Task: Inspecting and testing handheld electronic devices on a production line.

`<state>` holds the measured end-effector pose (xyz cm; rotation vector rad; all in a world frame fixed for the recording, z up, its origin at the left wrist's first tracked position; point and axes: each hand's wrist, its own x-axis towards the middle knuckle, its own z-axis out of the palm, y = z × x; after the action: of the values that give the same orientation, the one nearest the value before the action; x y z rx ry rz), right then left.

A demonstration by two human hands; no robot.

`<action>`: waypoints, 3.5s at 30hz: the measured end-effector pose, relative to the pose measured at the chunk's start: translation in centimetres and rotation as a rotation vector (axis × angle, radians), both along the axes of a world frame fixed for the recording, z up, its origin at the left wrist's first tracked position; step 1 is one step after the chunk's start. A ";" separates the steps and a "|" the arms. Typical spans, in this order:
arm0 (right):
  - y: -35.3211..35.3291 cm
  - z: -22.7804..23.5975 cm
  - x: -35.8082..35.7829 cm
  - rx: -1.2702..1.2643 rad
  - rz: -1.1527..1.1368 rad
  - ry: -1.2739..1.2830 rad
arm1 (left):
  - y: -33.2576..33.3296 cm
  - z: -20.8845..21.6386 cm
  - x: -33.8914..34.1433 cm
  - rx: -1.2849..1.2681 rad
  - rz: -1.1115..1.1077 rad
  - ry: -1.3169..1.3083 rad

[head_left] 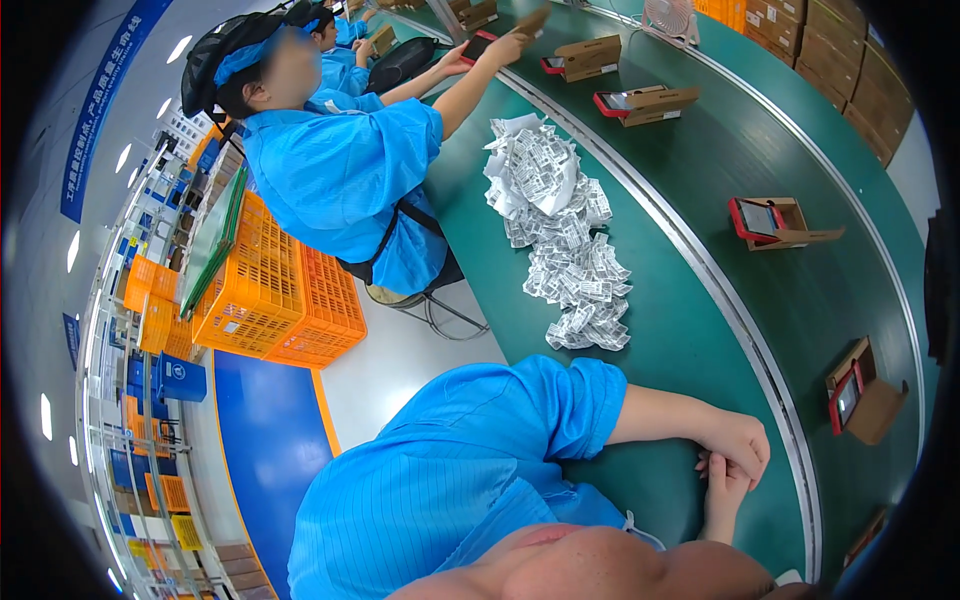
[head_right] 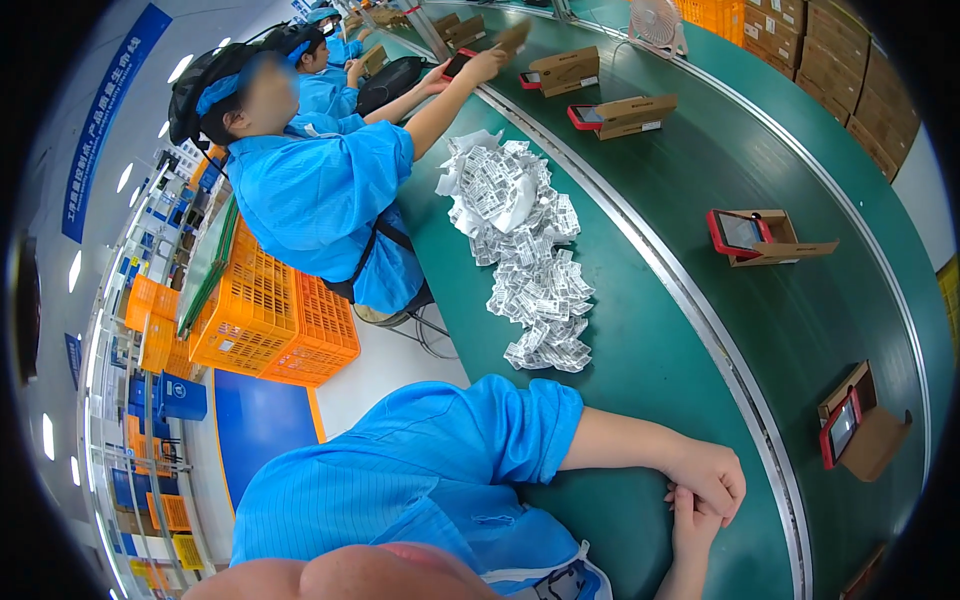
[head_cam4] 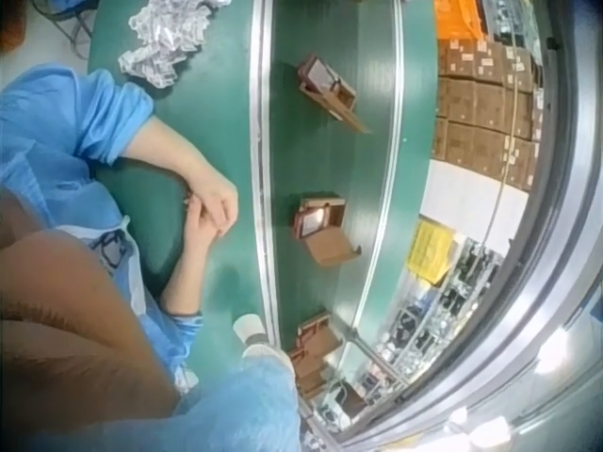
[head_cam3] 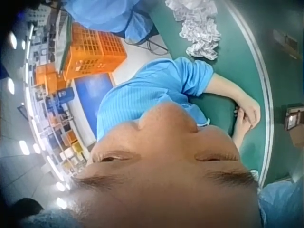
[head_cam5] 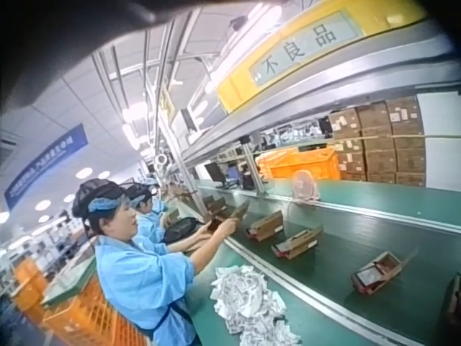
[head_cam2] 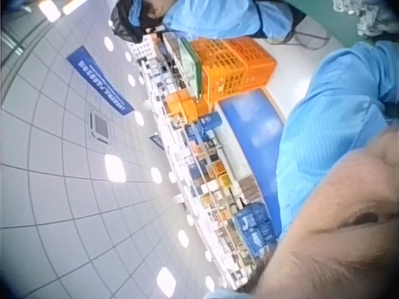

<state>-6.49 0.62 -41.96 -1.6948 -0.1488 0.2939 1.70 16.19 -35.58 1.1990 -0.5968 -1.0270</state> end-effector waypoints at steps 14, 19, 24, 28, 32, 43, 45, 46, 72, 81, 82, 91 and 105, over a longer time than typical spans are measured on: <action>0.0 0.5 0.0 -0.073 0.026 -0.019 | 0.0 0.2 0.1 0.009 0.015 0.006; 0.2 0.8 0.0 -0.050 0.026 0.003 | -0.2 0.1 0.1 0.012 0.022 0.000; 0.2 0.6 0.1 -0.067 0.034 -0.028 | 0.1 0.5 0.2 0.037 0.018 -0.006; 0.7 0.9 0.2 -0.064 0.032 -0.036 | 0.2 0.1 0.3 0.034 0.014 -0.014; 0.7 0.7 0.2 -0.047 0.047 -0.033 | 0.2 -0.2 0.3 0.022 0.012 -0.020; 0.5 1.5 -0.3 -0.086 0.039 -0.034 | 0.2 0.6 0.0 0.028 -0.010 0.003; 1.0 1.7 -0.1 -0.086 0.066 -0.033 | -0.1 -1.0 0.1 -0.023 0.007 -0.041; 1.4 2.0 0.0 -0.112 0.042 0.003 | -0.2 -1.3 0.1 -0.015 0.012 -0.037; 9.6 2.1 22.7 0.834 -0.001 0.624 | -2.4 -6.2 -0.1 -0.161 0.196 -0.796; 6.3 1.9 22.5 0.709 -0.229 0.517 | -3.3 -6.3 -0.2 -0.114 0.162 -0.674; 5.4 2.0 22.2 0.688 -0.228 0.499 | -3.3 -6.1 -0.1 -0.115 0.161 -0.659; -0.6 6.0 17.5 0.394 -0.200 0.432 | -1.7 -3.9 0.7 -0.176 0.177 -0.184; 1.1 10.1 3.4 0.216 -0.133 0.186 | 0.4 -2.5 2.1 -0.474 0.256 0.611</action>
<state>-3.06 1.76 -31.82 -1.4480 0.0685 0.3227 3.82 16.56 -38.09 0.4856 -0.1757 -0.9034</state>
